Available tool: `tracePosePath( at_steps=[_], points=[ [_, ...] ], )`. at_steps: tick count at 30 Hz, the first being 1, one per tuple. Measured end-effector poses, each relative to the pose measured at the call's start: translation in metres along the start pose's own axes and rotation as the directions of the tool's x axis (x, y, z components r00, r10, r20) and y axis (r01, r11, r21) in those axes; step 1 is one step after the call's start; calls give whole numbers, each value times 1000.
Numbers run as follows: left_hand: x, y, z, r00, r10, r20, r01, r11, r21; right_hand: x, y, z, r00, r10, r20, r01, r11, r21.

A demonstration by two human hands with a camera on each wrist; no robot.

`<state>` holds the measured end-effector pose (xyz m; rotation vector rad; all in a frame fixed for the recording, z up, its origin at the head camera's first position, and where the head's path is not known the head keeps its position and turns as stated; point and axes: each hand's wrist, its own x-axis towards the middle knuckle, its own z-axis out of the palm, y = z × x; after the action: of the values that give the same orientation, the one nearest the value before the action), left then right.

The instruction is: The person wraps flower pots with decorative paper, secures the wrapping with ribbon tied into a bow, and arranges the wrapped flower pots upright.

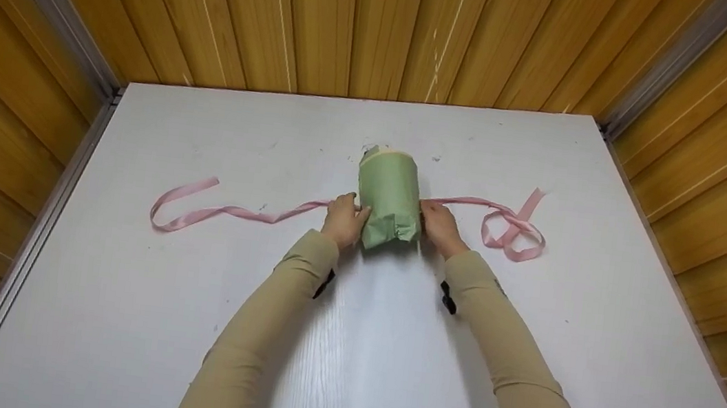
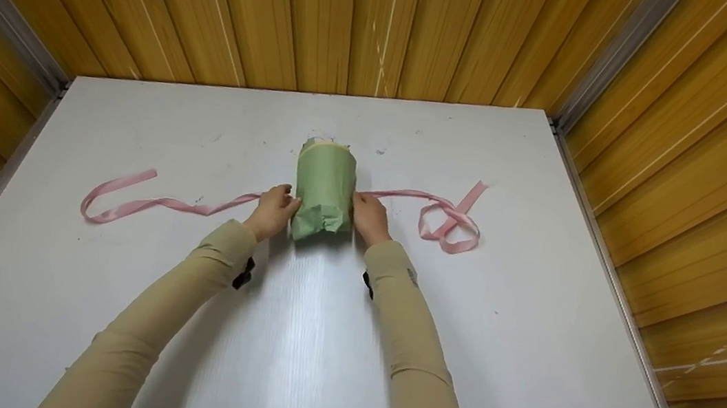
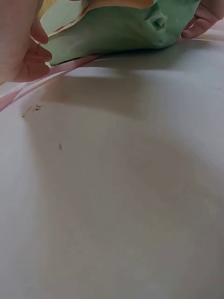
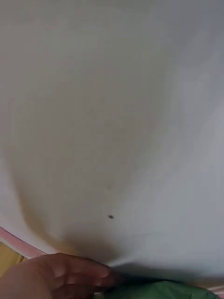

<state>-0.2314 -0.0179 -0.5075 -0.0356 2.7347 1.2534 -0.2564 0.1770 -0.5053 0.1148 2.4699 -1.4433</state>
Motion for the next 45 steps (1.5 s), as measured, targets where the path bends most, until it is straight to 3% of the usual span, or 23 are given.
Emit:
tracePosePath(
  at_steps=[3, 6, 8, 11, 13, 16, 19, 22, 24, 27, 29, 31, 32, 35, 38, 39, 42, 45],
  points=[
    [1, -3, -1, 1000, 23, 9, -24, 995, 96, 5, 3, -1, 986, -143, -88, 115, 957, -268],
    [1, -6, -3, 998, 16, 53, -25, 985, 171, 9, 6, -2, 957, -281, -66, 219, 856, -469],
    [0, -7, -5, 997, 3, 83, -22, 972, 233, 10, 8, -2, 948, -318, -5, 262, 789, -555],
    [0, -7, -7, 992, -33, 120, -8, 943, 332, 9, 11, -2, 944, -319, 84, 300, 723, -622],
    [0, -6, -8, 990, -57, 131, 2, 922, 386, 8, 13, 0, 945, -313, 100, 300, 698, -651],
    [0, -5, -7, 988, -88, 127, 22, 894, 448, 8, 13, 2, 938, -341, 67, 288, 651, -702],
    [-1, -5, -6, 990, -101, 102, 42, 883, 468, 6, 11, 3, 933, -358, 33, 271, 639, -719],
    [-1, -6, -3, 993, -91, 70, 52, 902, 429, 4, 11, 1, 934, -356, 9, 264, 676, -688],
    [0, -6, -2, 996, -70, 48, 48, 932, 358, 3, 10, -1, 944, -330, -16, 246, 734, -634],
    [0, -6, -1, 999, -38, 20, 33, 977, 210, 7, 7, -5, 966, -252, -51, 195, 848, -493],
    [0, -6, -1, 1000, -20, 19, 18, 993, 118, 13, 8, -7, 980, -193, -55, 157, 908, -389],
    [-1, -6, -2, 999, -9, 33, 7, 999, 47, 20, 9, -8, 990, -137, -38, 120, 946, -302],
    [-1, -5, -3, 999, -2, 44, 1, 1000, 19, 31, 20, -9, 987, -158, -24, 147, 956, -252],
    [-2, -4, -4, 998, 6, 69, -3, 999, -45, 37, 24, -11, 994, -99, 42, 105, 975, -197],
    [-2, -3, -3, 997, -9, 81, 18, 994, -106, 31, 18, -13, 994, -43, 97, 52, 994, -93],
    [-2, -3, -3, 996, -20, 82, 30, 991, -127, 20, 6, -13, 994, 14, 110, -6, 997, -75],
    [-1, -1, -1, 995, -53, 81, 67, 979, -192, 11, -4, -15, 989, 30, 145, -35, 999, 28],
    [0, 1, 1, 995, -67, 79, 85, 964, -252, 8, -9, -16, 984, 40, 173, -43, 999, 15]
  ],
)
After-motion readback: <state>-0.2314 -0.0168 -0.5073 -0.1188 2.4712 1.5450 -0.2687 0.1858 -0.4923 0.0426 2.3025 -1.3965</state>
